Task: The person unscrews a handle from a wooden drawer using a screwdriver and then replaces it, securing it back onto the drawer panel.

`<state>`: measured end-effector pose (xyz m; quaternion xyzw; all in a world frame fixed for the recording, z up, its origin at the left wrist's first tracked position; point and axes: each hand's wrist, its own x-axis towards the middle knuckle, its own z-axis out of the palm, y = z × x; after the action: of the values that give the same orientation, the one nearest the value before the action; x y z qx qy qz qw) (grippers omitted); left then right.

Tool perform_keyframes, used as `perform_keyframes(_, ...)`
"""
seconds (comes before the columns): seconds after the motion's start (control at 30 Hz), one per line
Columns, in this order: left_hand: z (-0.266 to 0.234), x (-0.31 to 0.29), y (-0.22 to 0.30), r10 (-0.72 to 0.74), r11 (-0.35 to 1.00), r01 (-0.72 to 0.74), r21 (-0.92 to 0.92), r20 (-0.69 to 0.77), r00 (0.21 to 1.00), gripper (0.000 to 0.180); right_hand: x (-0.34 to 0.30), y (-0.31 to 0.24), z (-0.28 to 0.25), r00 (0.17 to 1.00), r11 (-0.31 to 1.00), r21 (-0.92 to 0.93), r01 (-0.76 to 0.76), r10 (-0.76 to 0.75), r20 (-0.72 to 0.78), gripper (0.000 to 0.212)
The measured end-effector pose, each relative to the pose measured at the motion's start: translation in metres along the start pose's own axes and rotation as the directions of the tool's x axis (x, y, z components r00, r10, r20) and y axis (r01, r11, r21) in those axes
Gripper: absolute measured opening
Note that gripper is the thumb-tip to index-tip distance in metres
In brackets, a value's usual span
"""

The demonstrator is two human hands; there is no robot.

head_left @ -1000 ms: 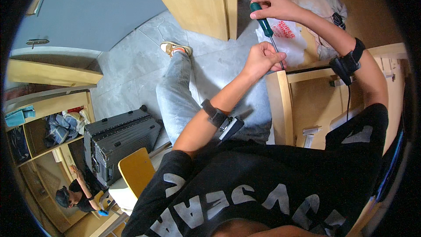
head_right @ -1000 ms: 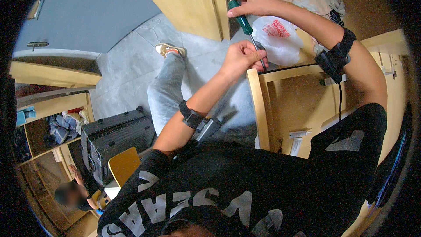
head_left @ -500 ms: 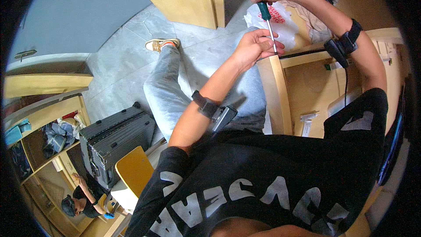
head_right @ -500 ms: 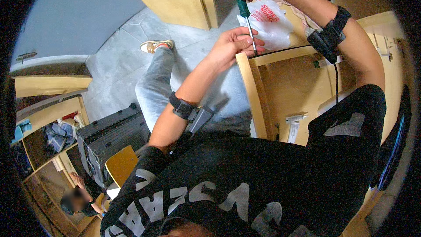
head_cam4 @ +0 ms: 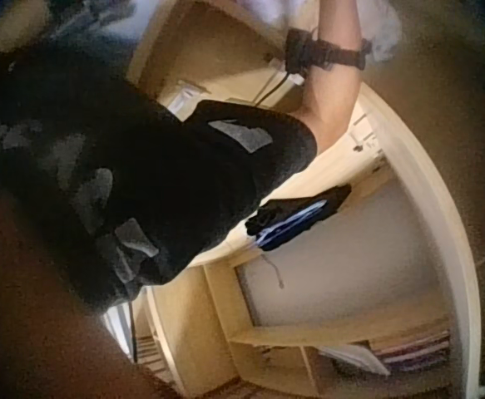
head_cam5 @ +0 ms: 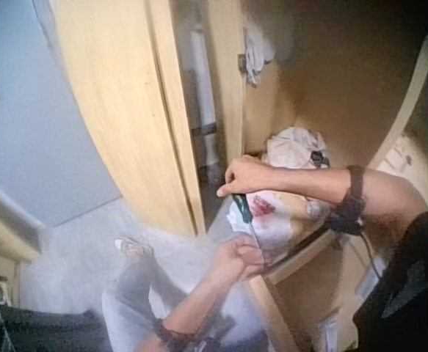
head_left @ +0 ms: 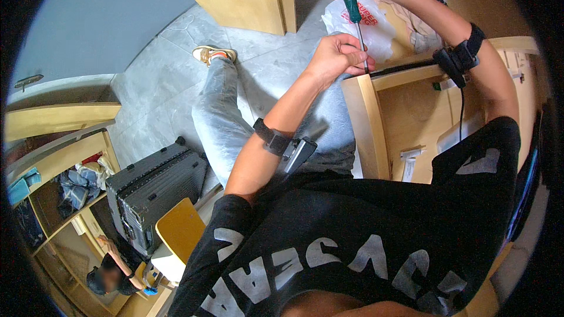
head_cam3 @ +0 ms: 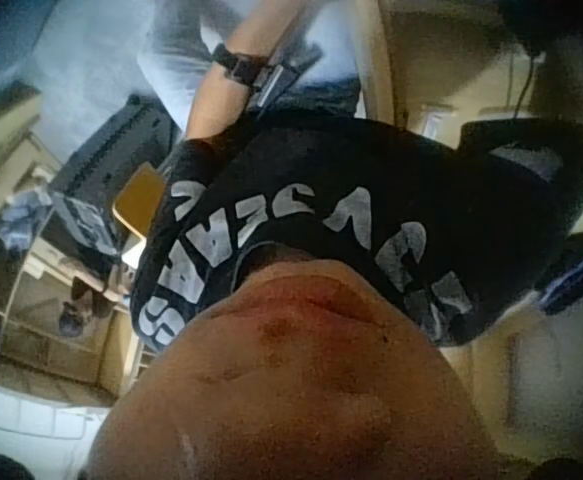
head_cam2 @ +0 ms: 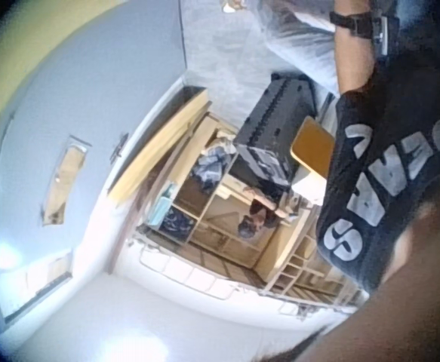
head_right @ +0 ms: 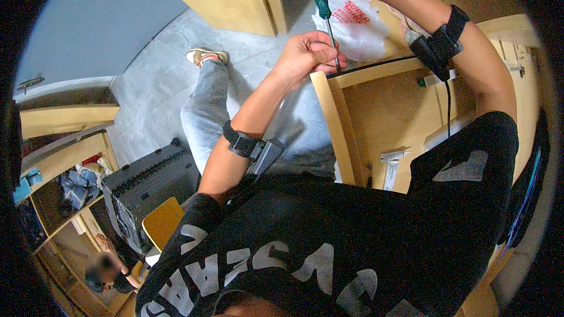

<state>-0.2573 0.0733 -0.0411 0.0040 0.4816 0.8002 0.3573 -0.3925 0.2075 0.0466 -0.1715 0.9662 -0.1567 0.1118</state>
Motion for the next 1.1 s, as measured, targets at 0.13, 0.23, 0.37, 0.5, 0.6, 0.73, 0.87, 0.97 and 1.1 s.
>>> perform_keyframes(0.13, 0.007, 0.004, -0.003, 0.0, 1.0, 0.0, 0.002, 0.018, 1.0, 0.013, 0.005, 0.023, 0.004, 0.998, 0.992, 0.116, 0.058, -0.059, 0.003, 0.034)
perform_keyframes(0.23, 0.006, 0.001, -0.001, 0.008, 1.0, -0.009, 0.015, 0.028, 1.0, 0.015, 0.012, 0.028, 0.01, 0.997, 0.981, 0.186, 0.06, -0.069, 0.04, 0.029)
perform_keyframes(0.37, 0.001, 0.003, -0.003, -0.005, 0.999, 0.008, -0.034, 0.095, 0.995, 0.019, 0.022, 0.036, 0.019, 0.996, 0.946, 0.323, 0.041, -0.065, 0.065, 0.03)
perform_keyframes(0.5, 0.008, 0.002, -0.003, 0.013, 0.998, -0.004, -0.061, 0.143, 0.99, 0.02, 0.019, 0.039, 0.02, 0.999, 0.951, 0.31, -0.013, 0.001, 0.041, 0.028)
perform_keyframes(0.6, 0.008, -0.001, -0.005, 0.057, 0.993, -0.042, -0.113, 0.135, 0.989, 0.019, 0.026, 0.035, 0.025, 0.998, 0.935, 0.354, 0.021, -0.04, 0.048, 0.02)
perform_keyframes(0.73, 0.006, 0.001, -0.011, 0.069, 0.994, -0.059, -0.094, 0.113, 0.991, 0.017, 0.018, 0.027, 0.016, 0.99, 0.946, 0.321, -0.05, 0.004, 0.142, 0.03)
perform_keyframes(0.87, 0.011, 0.002, -0.011, 0.074, 0.996, -0.072, -0.046, 0.06, 0.995, 0.014, 0.007, 0.019, 0.009, 1.0, 0.987, 0.162, -0.018, 0.013, 0.028, 0.037)
perform_keyframes(0.97, 0.01, 0.002, -0.01, 0.049, 0.998, -0.046, -0.039, 0.067, 0.997, 0.013, 0.004, 0.017, 0.004, 0.998, 0.994, 0.108, 0.027, -0.033, 0.054, 0.035)
perform_keyframes(1.1, 0.004, 0.001, -0.009, 0.034, 0.999, -0.035, 0.01, 0.068, 0.997, 0.014, 0.005, 0.014, 0.0, 0.994, 0.959, 0.278, 0.063, -0.085, 0.07, 0.028)
